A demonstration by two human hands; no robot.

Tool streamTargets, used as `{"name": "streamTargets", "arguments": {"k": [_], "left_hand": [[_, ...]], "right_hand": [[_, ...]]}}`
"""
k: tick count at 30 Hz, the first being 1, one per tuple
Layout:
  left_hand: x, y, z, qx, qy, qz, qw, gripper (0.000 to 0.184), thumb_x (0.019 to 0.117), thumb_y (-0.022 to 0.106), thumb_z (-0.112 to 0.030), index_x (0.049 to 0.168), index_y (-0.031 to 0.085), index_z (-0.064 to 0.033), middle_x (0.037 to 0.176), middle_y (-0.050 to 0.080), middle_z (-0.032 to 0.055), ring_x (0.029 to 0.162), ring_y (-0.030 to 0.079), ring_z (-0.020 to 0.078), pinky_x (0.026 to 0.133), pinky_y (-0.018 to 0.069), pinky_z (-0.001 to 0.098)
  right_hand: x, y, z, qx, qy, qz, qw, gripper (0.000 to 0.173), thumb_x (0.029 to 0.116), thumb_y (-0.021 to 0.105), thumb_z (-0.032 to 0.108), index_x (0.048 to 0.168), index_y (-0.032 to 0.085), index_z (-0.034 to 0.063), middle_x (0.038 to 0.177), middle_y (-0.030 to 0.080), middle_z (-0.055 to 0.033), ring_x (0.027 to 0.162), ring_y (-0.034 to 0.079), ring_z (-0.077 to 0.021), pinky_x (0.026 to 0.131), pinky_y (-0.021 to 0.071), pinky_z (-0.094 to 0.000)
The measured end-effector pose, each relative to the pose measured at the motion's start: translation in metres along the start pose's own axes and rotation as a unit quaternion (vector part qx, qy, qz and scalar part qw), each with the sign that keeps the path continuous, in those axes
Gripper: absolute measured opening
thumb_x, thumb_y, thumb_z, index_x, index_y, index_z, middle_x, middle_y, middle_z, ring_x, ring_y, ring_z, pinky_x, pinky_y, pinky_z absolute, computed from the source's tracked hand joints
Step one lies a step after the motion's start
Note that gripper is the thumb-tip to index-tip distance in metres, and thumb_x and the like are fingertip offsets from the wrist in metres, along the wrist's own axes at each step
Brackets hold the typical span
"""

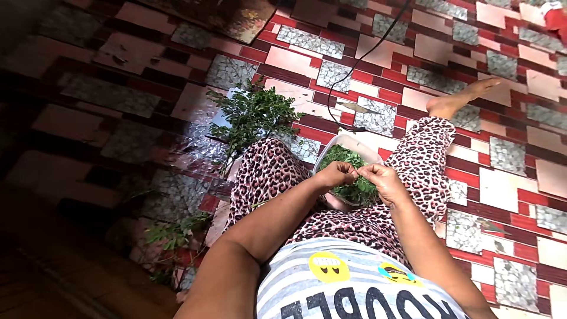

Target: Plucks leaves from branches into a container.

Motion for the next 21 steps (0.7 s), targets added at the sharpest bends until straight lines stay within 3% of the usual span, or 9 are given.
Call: {"name": "streamTargets", "arguments": {"k": [4,7,8,9,11,12,16,18,21], "left_hand": [[0.009,-0.002,0.008,0.007,-0.012,0.005,1.0,0.011,0.1012,0.059,-0.006,0.092,0.06,-0.0008,0.079,0.056,0.0011,0.072,0.053,0.0074,0.071,0.0474,0.0264],[0.009,-0.005,0.011,-0.042,-0.033,-0.046,0.998,0.01,0.1022,0.059,-0.009,0.097,0.062,-0.0007,0.082,0.059,0.0031,0.074,0.056,0.0098,0.072,0.0506,0.0282],[0.01,-0.006,0.011,-0.058,-0.036,-0.061,0.996,0.01,0.1029,0.058,-0.01,0.099,0.062,-0.001,0.084,0.059,0.0035,0.074,0.057,0.0102,0.071,0.0506,0.0283],[0.01,-0.007,0.012,-0.072,-0.037,-0.071,0.994,0.01,0.103,0.058,-0.01,0.1,0.062,-0.0016,0.084,0.059,0.0034,0.074,0.057,0.0103,0.07,0.0507,0.0281],[0.011,-0.007,0.013,-0.087,-0.041,-0.077,0.992,0.009,0.1028,0.058,-0.009,0.098,0.061,-0.0029,0.083,0.059,0.0026,0.073,0.057,0.0101,0.07,0.0512,0.0279],[0.012,-0.007,0.012,-0.09,-0.041,-0.075,0.992,0.009,0.1024,0.058,-0.009,0.096,0.061,-0.0034,0.083,0.059,0.0025,0.073,0.057,0.01,0.07,0.0513,0.028],[0.006,-0.003,0.006,-0.072,-0.055,-0.054,0.994,0.01,0.1027,0.059,-0.009,0.095,0.06,-0.0025,0.081,0.06,0.0027,0.071,0.057,0.0092,0.07,0.0521,0.0268],[-0.002,-0.001,0.001,-0.047,-0.065,-0.049,0.996,0.011,0.103,0.058,-0.01,0.097,0.061,-0.0013,0.079,0.058,0.0022,0.068,0.056,0.0072,0.067,0.0506,0.0237],[-0.001,0.0,-0.001,-0.059,-0.072,-0.036,0.995,0.011,0.1038,0.057,-0.009,0.098,0.061,-0.0012,0.078,0.059,0.0019,0.066,0.056,0.007,0.067,0.0515,0.0237]], "right_hand": [[0.002,0.001,0.005,-0.128,-0.071,-0.097,0.984,0.01,0.0978,0.067,0.008,0.093,0.07,0.0001,0.092,0.068,-0.0065,0.083,0.062,-0.0106,0.078,0.0524,-0.032],[-0.002,-0.005,0.017,-0.212,-0.142,-0.104,0.961,0.026,0.1048,0.053,0.014,0.106,0.072,-0.0048,0.13,0.063,-0.0188,0.122,0.059,-0.0286,0.107,0.0448,-0.0493],[-0.007,-0.005,0.024,-0.216,-0.157,-0.095,0.959,0.029,0.106,0.048,0.014,0.113,0.071,-0.0036,0.133,0.061,-0.0185,0.124,0.058,-0.0274,0.107,0.0457,-0.0471],[-0.013,-0.003,0.03,-0.214,-0.173,-0.092,0.957,0.03,0.1065,0.046,0.014,0.116,0.07,-0.0018,0.125,0.065,-0.016,0.113,0.063,-0.0219,0.098,0.0514,-0.0409],[-0.021,0.002,0.034,-0.195,-0.183,-0.061,0.962,0.024,0.1046,0.049,0.011,0.108,0.071,-0.0004,0.099,0.071,-0.0097,0.079,0.065,-0.0121,0.073,0.0564,-0.0317],[-0.023,0.004,0.033,-0.193,-0.165,-0.035,0.967,0.021,0.1036,0.053,0.01,0.106,0.07,-0.0002,0.095,0.071,-0.0094,0.075,0.065,-0.0126,0.072,0.0575,-0.0327],[-0.02,0.009,0.02,-0.233,-0.128,-0.025,0.964,0.019,0.1024,0.056,0.007,0.11,0.073,0.0006,0.109,0.072,-0.0144,0.096,0.069,-0.0222,0.089,0.0563,-0.044],[-0.018,0.009,0.019,-0.226,-0.129,-0.019,0.965,0.021,0.1024,0.054,0.005,0.111,0.073,-0.0002,0.119,0.071,-0.0146,0.106,0.068,-0.0222,0.094,0.055,-0.043],[-0.016,0.008,0.022,-0.195,-0.122,-0.02,0.973,0.022,0.1023,0.052,0.002,0.111,0.072,-0.0022,0.123,0.069,-0.0153,0.109,0.068,-0.0212,0.096,0.0554,-0.0407]]}}
Point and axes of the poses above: each hand's wrist, its own x-axis towards the middle knuckle, its own y-axis out of the palm, z = x × y, the point moved 1 cm from there along x, towards the middle knuckle
